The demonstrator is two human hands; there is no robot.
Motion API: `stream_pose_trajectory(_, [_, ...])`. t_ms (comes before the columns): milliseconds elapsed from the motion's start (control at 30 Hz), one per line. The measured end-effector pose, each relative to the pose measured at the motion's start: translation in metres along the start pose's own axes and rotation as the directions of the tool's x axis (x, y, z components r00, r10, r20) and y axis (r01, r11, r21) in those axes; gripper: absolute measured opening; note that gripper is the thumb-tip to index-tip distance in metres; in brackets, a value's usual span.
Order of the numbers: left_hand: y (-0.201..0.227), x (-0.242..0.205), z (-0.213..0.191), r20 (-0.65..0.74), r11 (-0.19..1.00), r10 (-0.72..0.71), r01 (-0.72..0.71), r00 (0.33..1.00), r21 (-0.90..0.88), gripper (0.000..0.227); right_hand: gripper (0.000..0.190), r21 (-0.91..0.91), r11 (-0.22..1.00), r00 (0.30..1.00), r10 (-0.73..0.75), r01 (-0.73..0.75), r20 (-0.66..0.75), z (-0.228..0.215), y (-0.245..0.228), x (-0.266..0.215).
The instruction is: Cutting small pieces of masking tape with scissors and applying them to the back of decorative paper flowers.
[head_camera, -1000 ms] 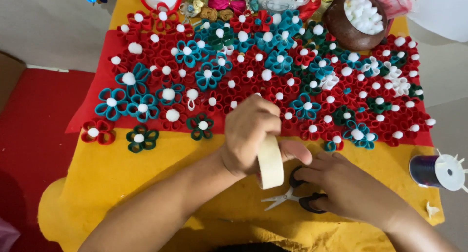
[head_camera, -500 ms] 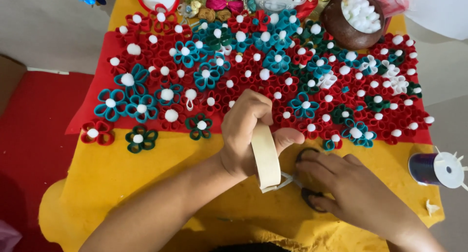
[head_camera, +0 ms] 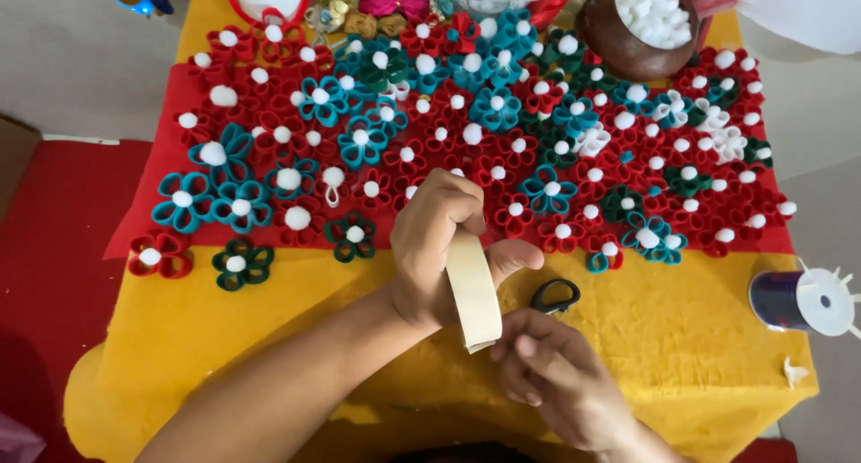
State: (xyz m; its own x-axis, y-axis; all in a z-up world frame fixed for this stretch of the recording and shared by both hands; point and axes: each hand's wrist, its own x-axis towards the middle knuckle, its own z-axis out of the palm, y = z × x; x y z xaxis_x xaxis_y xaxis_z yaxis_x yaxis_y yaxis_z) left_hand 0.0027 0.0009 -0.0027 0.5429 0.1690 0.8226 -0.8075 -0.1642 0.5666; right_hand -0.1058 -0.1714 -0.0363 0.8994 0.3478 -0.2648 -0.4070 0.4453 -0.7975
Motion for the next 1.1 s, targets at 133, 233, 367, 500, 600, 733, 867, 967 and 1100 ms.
stream_pose_trajectory(133, [-0.003,-0.003,-0.001,0.038,1.0,0.009,-0.01,0.999,0.025,0.044,0.025,0.014,0.997,0.996,0.072,-0.071,-0.057,0.005,0.016,0.004])
stream_pose_trajectory(233, [-0.006,-0.001,-0.001,0.023,0.999,0.01,-0.01,1.0,0.032,0.045,0.011,0.087,0.995,0.994,0.059,-0.052,-0.087,0.01,0.02,0.005])
stream_pose_trajectory(367, [-0.005,0.006,-0.005,0.003,0.997,0.034,-0.034,0.999,0.073,0.044,0.008,0.171,0.977,0.986,0.143,-0.127,-0.081,0.011,0.027,-0.006])
stream_pose_trajectory(500, [-0.007,0.014,-0.009,-0.016,0.991,-0.015,0.017,1.0,0.136,0.043,0.016,0.204,0.952,0.973,0.227,-0.228,0.028,-0.001,0.031,-0.022])
stream_pose_trajectory(600, [-0.01,0.009,-0.006,-0.037,0.992,-0.057,0.061,0.998,0.106,0.043,0.018,-0.124,0.982,0.985,-0.129,0.143,0.111,0.008,-0.007,-0.031])
stream_pose_trajectory(733, [-0.006,0.008,-0.005,0.007,0.993,-0.037,0.036,0.999,0.111,0.045,0.01,-0.633,0.562,0.819,-0.532,0.532,0.215,-0.047,-0.055,-0.065])
stream_pose_trajectory(867, [-0.003,0.006,-0.004,0.034,0.996,-0.028,0.026,0.999,0.08,0.044,0.02,-0.942,0.215,0.644,-0.765,0.257,0.001,-0.162,-0.09,-0.118])
stream_pose_trajectory(967, [-0.002,0.001,-0.003,0.065,0.998,0.002,-0.005,0.998,0.059,0.044,0.019,-0.968,0.226,0.573,-0.81,0.108,-0.125,-0.265,-0.101,-0.141])
stream_pose_trajectory(1100, [-0.002,-0.006,-0.001,0.103,0.998,0.03,-0.035,0.994,0.043,0.043,0.028,-0.96,0.263,0.448,-0.85,-0.093,-0.276,-0.411,-0.092,-0.175])
